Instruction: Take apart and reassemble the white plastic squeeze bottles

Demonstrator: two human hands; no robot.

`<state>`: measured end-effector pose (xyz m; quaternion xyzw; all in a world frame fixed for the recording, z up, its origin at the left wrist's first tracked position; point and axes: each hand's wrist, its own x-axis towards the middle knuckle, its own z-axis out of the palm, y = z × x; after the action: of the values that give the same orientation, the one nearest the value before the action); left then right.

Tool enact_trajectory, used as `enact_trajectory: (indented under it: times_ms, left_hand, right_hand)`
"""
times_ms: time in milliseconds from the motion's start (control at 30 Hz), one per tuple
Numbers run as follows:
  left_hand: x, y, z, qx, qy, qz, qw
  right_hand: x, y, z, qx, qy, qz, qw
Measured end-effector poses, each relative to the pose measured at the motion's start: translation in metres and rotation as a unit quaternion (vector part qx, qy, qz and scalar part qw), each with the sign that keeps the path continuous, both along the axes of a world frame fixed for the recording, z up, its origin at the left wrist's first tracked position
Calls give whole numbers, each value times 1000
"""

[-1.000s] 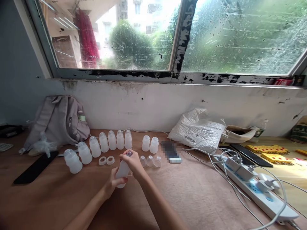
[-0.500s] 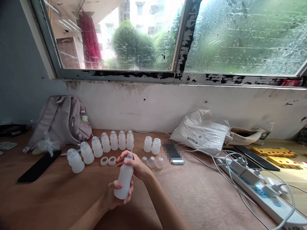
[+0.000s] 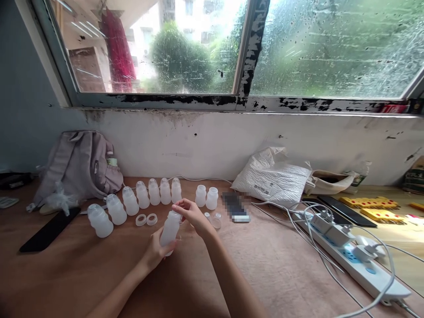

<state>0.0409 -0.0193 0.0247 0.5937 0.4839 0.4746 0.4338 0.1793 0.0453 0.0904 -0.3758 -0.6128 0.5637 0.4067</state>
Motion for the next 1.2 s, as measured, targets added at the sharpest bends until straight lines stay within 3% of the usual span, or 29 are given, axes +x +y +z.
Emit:
enact_trajectory:
  times_ms: [133,333,533,733,800,867,967,1067,1133,1200]
  left_hand:
    - [0,-2,1,34,59,24,997]
    - [1,0,-1,24,55,-5,998]
    - [-1,4,-4,-75,-61,-98,990]
    - [-13,1,3,-182,-218,-231,930]
    - [-13,1,5,-189,-234,-244,922]
    - [-11,1,5,-170,-201,-210,942]
    - [-5,5,-1,-104,-77,-83,988]
    - [-4,9,-8,-22,33,36,999]
    - [-4,11,-10,14,65,67,995]
    - [-5,10,-9,1,45,46,998]
  right_hand:
    - [0,5,-6,35,-49,-102,993]
    - [1,6,-6,-1,-35,-84,996]
    - [4,7,-5,-20,16,-66,997]
    - [3,7,-7,-49,89,-37,994]
    - [2,6,-6,-60,100,-27,993]
    - [0,5,-5,-59,82,-39,994]
    - [-4,4,-6,-15,-17,-82,996]
    - [-8,2,-10,50,-134,-103,984]
    - [-11,1,-12,79,-180,-118,973]
    - [-12,0,-13,87,-190,-129,969]
